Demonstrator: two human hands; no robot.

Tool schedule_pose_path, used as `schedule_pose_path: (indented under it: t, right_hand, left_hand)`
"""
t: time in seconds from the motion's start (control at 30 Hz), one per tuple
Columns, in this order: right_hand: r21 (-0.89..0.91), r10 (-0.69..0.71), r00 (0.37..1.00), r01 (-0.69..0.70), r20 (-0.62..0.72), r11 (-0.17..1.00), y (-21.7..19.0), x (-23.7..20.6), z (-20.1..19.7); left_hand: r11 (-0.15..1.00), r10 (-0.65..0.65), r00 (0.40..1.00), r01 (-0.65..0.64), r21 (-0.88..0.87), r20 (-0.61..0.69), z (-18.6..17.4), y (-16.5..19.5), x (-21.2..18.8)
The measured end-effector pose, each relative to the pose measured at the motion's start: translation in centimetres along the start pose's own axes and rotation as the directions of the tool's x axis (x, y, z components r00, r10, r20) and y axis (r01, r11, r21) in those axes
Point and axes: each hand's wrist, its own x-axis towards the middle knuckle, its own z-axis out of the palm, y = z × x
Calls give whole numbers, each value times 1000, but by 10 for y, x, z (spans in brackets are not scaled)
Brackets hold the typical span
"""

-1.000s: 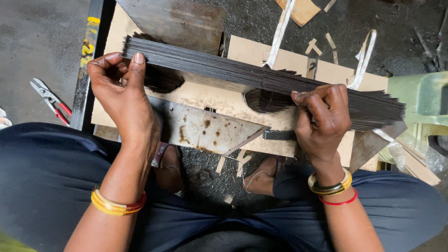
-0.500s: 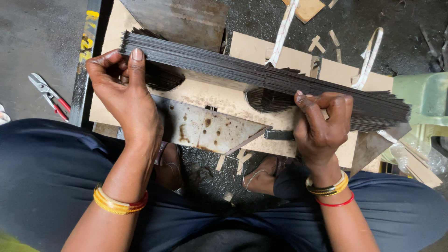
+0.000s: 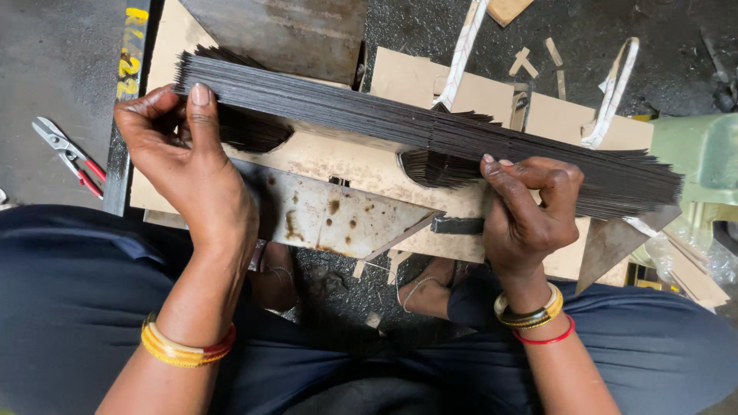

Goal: The person uses a metal file to trim and smooth the edges of a bundle of thin metal strips held in a jig. They repeatedly file the edges, adjust the bundle, and inspect the alignment throughout the process.

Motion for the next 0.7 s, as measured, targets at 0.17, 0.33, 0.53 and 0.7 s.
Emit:
schedule_pose_path:
  t: [0.17,0.33,0.53,0.7]
  right_hand:
    - [-14,35,999,-35,6,999,-1,2,2]
    - [12,47,999,-47,12,999,-4,5,2]
    - [11,58,998,-58,12,998,-2,3,1]
    - [105,52,998,-55,31,993,2,1,-2]
  left_hand:
    - [1000,10,1000,-10,0,11,0,0,-1]
    - [999,18,1000,-18,33,1,2,0,-4]
    - [997,37,999,-36,65,-12,8,8,-3]
    - [995,-101,993,100,-12,-64,14,22,0]
